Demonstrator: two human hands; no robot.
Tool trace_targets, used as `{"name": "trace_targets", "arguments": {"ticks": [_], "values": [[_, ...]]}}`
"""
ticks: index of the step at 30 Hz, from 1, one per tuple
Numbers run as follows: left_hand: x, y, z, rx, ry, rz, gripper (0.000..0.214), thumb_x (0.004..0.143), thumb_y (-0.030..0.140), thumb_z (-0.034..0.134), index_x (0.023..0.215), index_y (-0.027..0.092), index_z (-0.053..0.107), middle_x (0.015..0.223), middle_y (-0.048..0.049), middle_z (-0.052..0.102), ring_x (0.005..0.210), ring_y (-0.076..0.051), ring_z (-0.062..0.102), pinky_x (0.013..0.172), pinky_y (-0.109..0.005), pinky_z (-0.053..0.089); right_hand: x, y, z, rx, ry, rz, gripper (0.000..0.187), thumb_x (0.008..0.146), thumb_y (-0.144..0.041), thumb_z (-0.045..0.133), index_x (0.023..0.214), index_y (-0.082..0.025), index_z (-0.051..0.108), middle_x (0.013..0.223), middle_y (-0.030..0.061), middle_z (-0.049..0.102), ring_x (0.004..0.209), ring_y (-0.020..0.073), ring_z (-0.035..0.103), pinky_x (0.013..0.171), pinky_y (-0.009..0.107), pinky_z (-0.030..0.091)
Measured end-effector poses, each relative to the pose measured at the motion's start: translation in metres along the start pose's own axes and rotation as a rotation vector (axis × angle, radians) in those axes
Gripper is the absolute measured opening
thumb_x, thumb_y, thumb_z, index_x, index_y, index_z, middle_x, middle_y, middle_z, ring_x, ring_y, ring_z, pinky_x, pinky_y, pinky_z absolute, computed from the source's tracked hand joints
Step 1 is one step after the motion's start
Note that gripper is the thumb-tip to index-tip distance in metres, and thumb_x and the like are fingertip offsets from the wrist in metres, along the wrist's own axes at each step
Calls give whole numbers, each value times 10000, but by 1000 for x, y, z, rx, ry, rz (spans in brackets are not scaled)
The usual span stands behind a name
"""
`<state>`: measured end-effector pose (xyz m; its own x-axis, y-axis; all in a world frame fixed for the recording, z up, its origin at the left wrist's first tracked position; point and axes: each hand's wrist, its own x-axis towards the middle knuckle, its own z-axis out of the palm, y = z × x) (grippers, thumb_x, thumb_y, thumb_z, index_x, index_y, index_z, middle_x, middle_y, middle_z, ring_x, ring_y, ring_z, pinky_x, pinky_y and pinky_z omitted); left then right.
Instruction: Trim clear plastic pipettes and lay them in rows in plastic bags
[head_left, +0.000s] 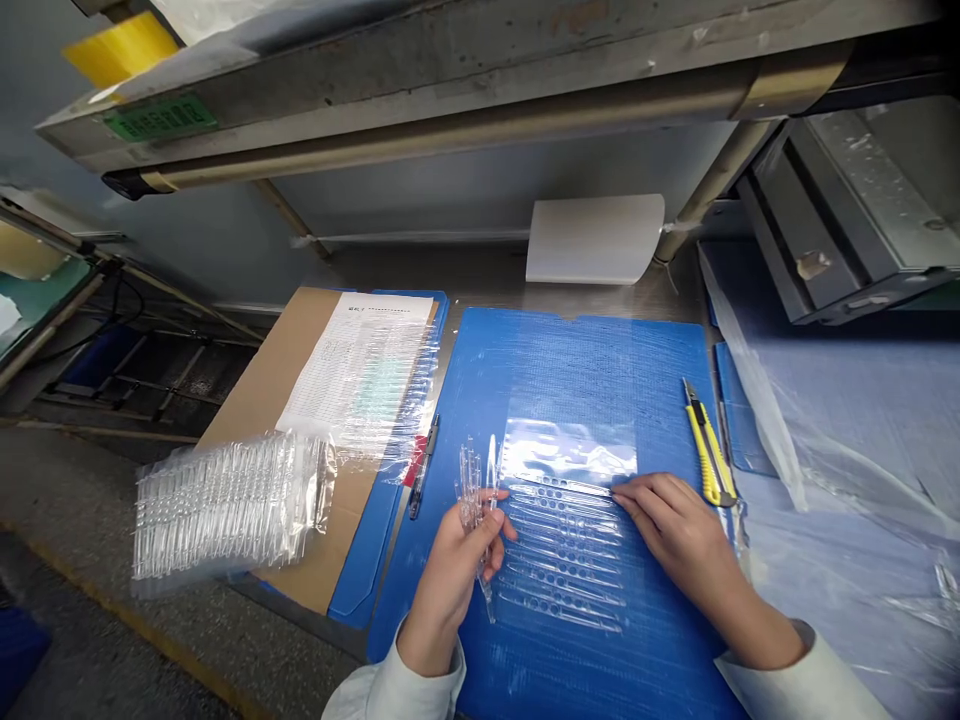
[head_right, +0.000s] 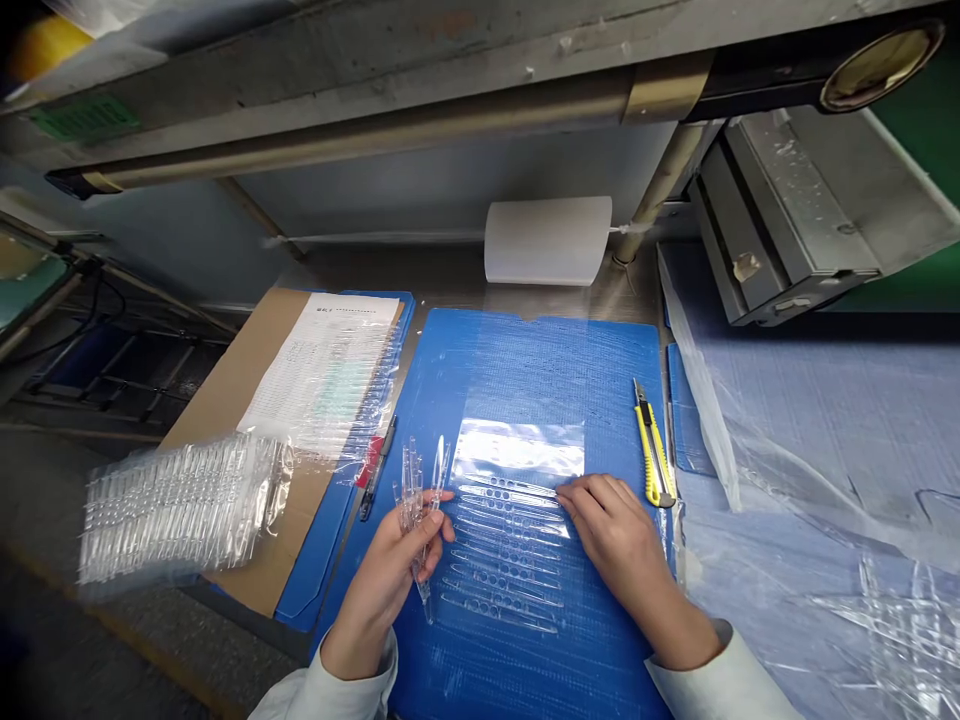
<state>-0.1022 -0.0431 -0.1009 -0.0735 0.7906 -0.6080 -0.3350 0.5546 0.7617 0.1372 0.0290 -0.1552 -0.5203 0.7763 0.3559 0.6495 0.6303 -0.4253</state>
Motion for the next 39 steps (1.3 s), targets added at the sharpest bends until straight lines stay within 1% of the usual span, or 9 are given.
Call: {"name": "trace_targets", "arguments": {"ticks": [5,9,13,20,22,27,31,34,39], "values": [[-2,-1,6,78,-77,-73,345,777,428,601,957,157,485,668,16,592,419,-41,403,376,-173,253,5,-6,-7,-23,-44,31,170,897,-259,471,916,-180,621,822,61,640,763,188,575,674,334,435],[-4,0,17,193,-199,-153,365,701,424,672,879,142,525,630,15,597,405,-43,395,386,-185,256,14,-23,-18,205,-52,107,250,905,-283,448,1123,-205,543,923,59,663,824,170,626,713,292,498],[-4,1,24,229,-233,-167,374,670,425,693,851,134,544,610,14,595,414,-50,402,397,-188,271,18,-34,-24,401,-164,173,154,904,-263,447,928,-229,595,835,25,677,767,149,657,665,240,521],[0,-1,21,194,-42,-103,360,693,443,669,831,126,567,556,23,586,387,-51,398,367,-176,259,11,-27,-29,318,-71,174,155,890,-316,476,960,-223,578,792,11,705,655,139,679,584,212,544],[1,-4,21,155,8,-58,342,720,447,645,831,135,559,513,48,551,351,-41,364,352,-173,244,11,-27,-32,276,-51,105,164,897,-304,470,1000,-215,562,794,9,708,660,129,682,603,196,546],[6,-4,17,77,103,55,335,747,459,619,832,141,557,643,7,610,378,-47,417,340,-172,263,13,-23,-35,284,-168,-131,168,914,-191,425,921,-210,591,771,7,687,702,112,664,636,192,538],[11,1,7,74,265,147,331,737,456,633,812,142,561,629,4,608,393,-52,414,344,-168,257,11,-13,-25,118,-3,-38,140,894,-189,468,882,-201,607,768,27,662,714,139,643,666,256,530],[11,3,2,96,239,135,309,741,444,632,792,144,575,561,40,549,375,-40,349,349,-168,250,9,-5,-14,29,41,1,132,891,-200,481,865,-189,609,780,43,640,736,150,625,699,283,518],[10,0,2,160,232,84,375,696,499,649,798,145,582,523,53,509,361,-47,318,351,-186,236,9,4,-1,20,-13,-18,138,894,-195,477,859,-178,609,783,50,631,749,153,605,700,285,499]]}}
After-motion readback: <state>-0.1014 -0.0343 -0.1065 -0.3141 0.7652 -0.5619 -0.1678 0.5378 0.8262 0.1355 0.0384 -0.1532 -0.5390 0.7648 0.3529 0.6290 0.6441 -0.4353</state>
